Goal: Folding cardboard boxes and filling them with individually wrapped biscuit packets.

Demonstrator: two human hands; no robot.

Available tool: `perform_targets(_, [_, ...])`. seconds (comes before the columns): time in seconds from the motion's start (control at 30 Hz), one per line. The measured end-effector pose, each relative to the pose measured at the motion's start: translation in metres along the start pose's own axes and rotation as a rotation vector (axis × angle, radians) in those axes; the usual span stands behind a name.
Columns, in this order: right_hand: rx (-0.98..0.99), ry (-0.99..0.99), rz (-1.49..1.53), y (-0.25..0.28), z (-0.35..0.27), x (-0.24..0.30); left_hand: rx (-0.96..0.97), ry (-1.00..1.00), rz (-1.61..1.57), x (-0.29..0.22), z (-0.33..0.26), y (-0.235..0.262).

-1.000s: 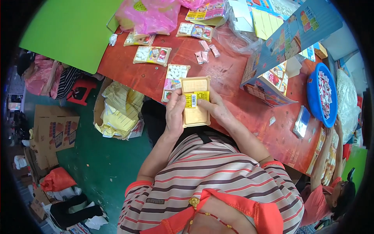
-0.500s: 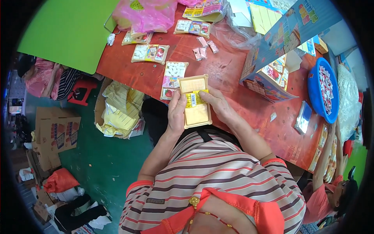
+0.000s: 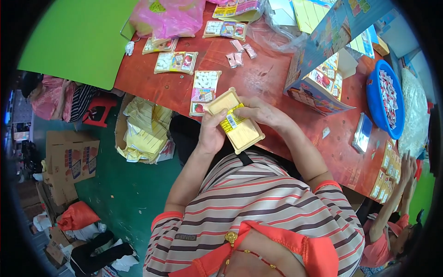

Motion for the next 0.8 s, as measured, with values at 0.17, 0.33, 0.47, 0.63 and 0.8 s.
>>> perform_targets(0.17, [-0.127,-0.114,-0.469,0.009,0.005,-0.006,-0.222,-0.042,-0.219,0.022,-0.005,0.010])
perform_targets(0.33, [-0.208,-0.396,-0.601,0.005,-0.004,-0.002,-0.293,-0.116,-0.262,0.015,0.002,0.021])
perform_targets(0.47, [-0.879,0.291,-0.947,-0.003,-0.045,0.051,-0.316,-0.183,-0.270,0.010,0.002,0.032])
perform_targets(0.63, [-0.763,0.304,-0.963,-0.028,-0.038,0.043,-0.314,-0.301,-0.159,-0.003,0.005,0.024])
perform_targets(0.8, [-0.766,0.211,-0.949,-0.026,-0.031,0.035,-0.320,-0.374,-0.072,-0.008,0.002,0.016])
Point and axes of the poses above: each hand's wrist, its own z-axis towards the middle knuckle, its own y-axis out of the back of the hand, x = y × z, the point moved 9 cm from there along z, towards the middle knuckle, and after that the axes turned 8 degrees about x, right-handed, at the moved point
